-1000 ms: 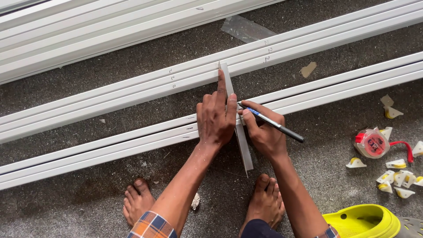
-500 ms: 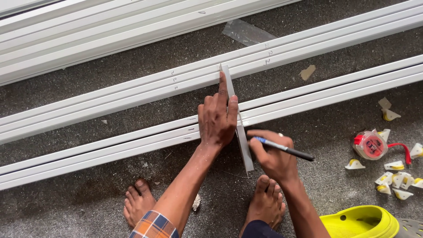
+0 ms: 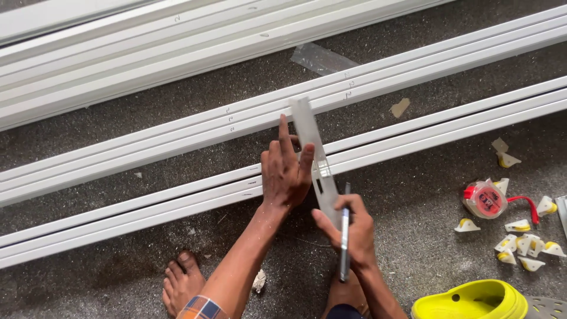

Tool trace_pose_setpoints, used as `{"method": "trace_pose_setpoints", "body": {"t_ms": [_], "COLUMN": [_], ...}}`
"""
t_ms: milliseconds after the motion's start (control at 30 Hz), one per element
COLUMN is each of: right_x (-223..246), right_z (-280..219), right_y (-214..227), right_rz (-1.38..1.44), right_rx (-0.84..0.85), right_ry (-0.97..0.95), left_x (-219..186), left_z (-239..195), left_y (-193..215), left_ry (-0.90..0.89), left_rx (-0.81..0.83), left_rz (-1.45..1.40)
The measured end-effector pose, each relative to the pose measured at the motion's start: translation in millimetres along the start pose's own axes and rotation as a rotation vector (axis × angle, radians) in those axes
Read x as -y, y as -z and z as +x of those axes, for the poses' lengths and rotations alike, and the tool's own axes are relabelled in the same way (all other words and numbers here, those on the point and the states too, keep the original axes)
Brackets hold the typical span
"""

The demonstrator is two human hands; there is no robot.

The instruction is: The person measures white metal frames with a tape measure and marks them with a pen. After aligning the frames, the person uses a metal template to mark lines across the surfaces with the pen.

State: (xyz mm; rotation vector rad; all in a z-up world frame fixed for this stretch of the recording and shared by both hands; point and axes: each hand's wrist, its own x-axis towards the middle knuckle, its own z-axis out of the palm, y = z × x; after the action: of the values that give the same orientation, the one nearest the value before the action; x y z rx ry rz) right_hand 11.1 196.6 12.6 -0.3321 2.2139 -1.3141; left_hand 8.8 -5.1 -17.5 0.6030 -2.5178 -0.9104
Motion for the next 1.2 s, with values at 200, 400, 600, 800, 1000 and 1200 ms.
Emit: {"method": "trace_pose_setpoints", "body": {"t_ms": [200, 400, 600, 800, 1000, 1200], "right_x": [-24, -42, -28, -3, 2, 8], "right_z": [-11, -4, 9, 22, 32, 31], "right_y": [40, 84, 91, 94, 92, 92], "right_rz": [0.362, 0.256, 0.326, -0.039, 0.012, 0.009], "right_rx": [-0.349, -0.548, -0.562, -0.613, -0.608, -0.632], "right_ry": [0.316, 0.225, 0.243, 0.318, 0.371, 0.308], "left_x": [-6, 6, -14, 5, 24, 22], "left_z": [4, -6, 31, 98, 120, 127], "left_y": [20, 10, 29, 19, 7, 5], "left_ry": [-0.227, -0.388, -0.253, -0.503, -0.334, -0.362], "left_rx": [0.164, 0.304, 0.532, -0.119, 0.299, 0.399], "left_rz": [0.203, 0.619, 0.454, 0.577, 0.637, 0.643]}}
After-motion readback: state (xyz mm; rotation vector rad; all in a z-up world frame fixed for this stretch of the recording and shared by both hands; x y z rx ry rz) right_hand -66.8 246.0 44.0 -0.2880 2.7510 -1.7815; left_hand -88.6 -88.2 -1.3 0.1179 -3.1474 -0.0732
